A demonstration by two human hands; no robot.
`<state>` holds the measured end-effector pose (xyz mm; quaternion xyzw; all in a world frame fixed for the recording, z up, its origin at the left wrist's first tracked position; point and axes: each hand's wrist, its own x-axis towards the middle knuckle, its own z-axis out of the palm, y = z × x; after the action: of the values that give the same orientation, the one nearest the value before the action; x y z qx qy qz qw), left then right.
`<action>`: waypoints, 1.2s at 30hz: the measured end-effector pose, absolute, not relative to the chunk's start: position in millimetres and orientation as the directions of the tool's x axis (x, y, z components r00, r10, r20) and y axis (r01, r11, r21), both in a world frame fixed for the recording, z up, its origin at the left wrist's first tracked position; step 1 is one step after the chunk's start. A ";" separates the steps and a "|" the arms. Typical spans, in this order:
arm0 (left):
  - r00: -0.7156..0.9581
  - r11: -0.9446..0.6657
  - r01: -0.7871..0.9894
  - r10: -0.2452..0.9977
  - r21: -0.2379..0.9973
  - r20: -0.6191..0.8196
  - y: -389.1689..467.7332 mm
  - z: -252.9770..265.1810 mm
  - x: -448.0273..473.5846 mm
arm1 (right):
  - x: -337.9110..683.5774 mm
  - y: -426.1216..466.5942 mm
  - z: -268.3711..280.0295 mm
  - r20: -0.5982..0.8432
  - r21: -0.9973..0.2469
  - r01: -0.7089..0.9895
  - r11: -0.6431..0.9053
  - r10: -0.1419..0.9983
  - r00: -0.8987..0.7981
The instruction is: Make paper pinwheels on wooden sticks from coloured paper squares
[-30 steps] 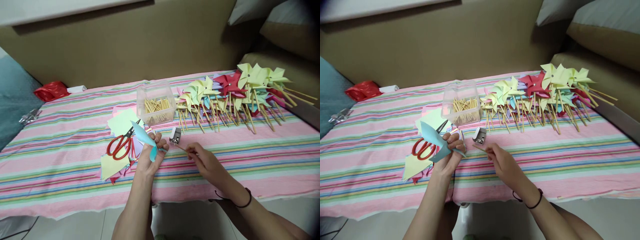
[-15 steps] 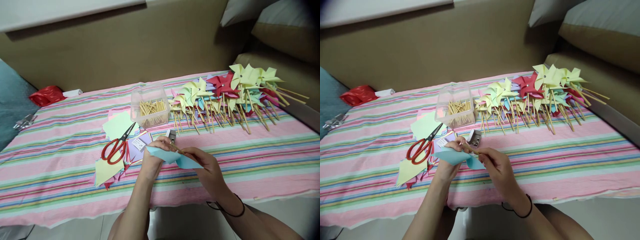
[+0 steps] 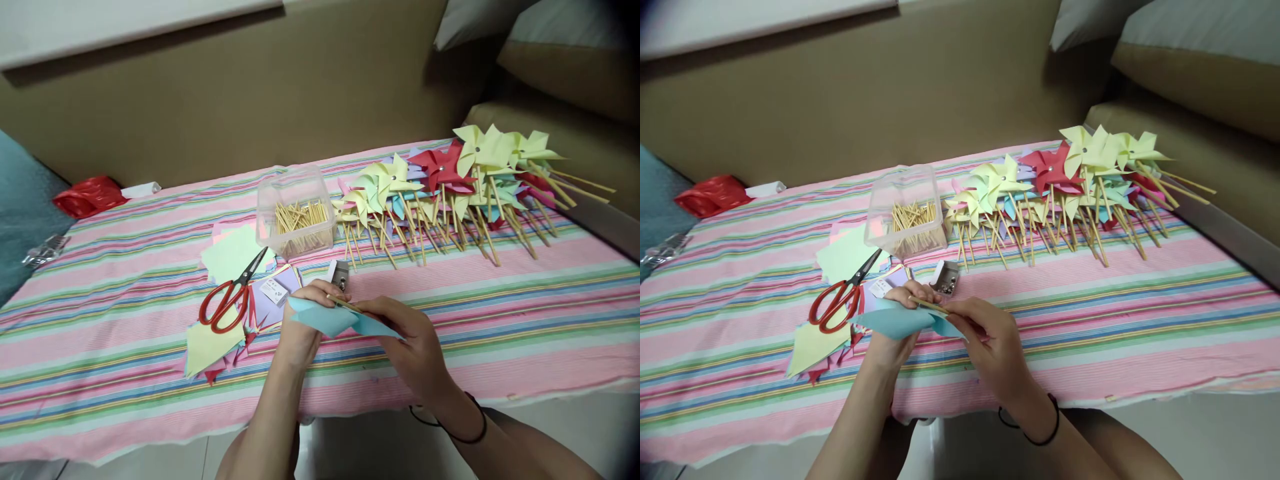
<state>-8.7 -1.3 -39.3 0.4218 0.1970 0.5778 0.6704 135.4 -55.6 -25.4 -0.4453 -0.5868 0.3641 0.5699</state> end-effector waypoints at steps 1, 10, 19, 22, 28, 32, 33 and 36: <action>0.253 -0.019 -0.606 0.943 0.796 0.215 -1.5 -39.1 -8.9 | 135.2 -55.7 -25.2 0.348 -0.933 0.111 0.341 0.936 0.048; 0.231 0.026 -0.603 0.962 0.797 0.143 -2.9 -37.0 -8.2 | 134.1 -56.1 -28.2 0.333 -0.939 0.113 0.324 0.940 0.070; 0.184 0.070 -0.614 0.981 0.787 0.057 -7.3 -37.2 -6.2 | 136.1 -54.5 -26.3 0.362 -0.931 0.082 0.356 0.929 0.078; 0.170 0.066 -0.621 0.984 0.781 0.052 -8.2 -39.4 -5.5 | 135.5 -54.4 -26.7 0.376 -0.925 0.086 0.370 0.924 0.062; 0.116 0.009 -0.626 0.990 0.780 0.082 -7.5 -37.1 -2.2 | 133.2 -55.0 -28.2 0.414 -0.905 0.127 0.407 0.910 0.032; 0.103 0.026 -0.632 0.993 0.774 0.050 -6.8 -33.8 -1.4 | 132.2 -58.1 -26.8 0.442 -0.889 0.144 0.435 0.897 0.019; 0.103 0.036 -0.638 0.994 0.769 0.039 -6.7 -33.3 -1.4 | 132.0 -58.7 -26.3 0.448 -0.885 0.150 0.440 0.894 0.020; 0.082 0.044 -0.650 0.997 0.759 0.011 -7.0 -32.8 -2.1 | 132.5 -59.2 -24.8 0.447 -0.884 0.169 0.437 0.894 0.029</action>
<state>-2.1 -7.0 -32.8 0.3107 0.2792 0.6174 0.6666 132.5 -59.2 -24.8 -0.4275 -0.6217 0.3145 0.5761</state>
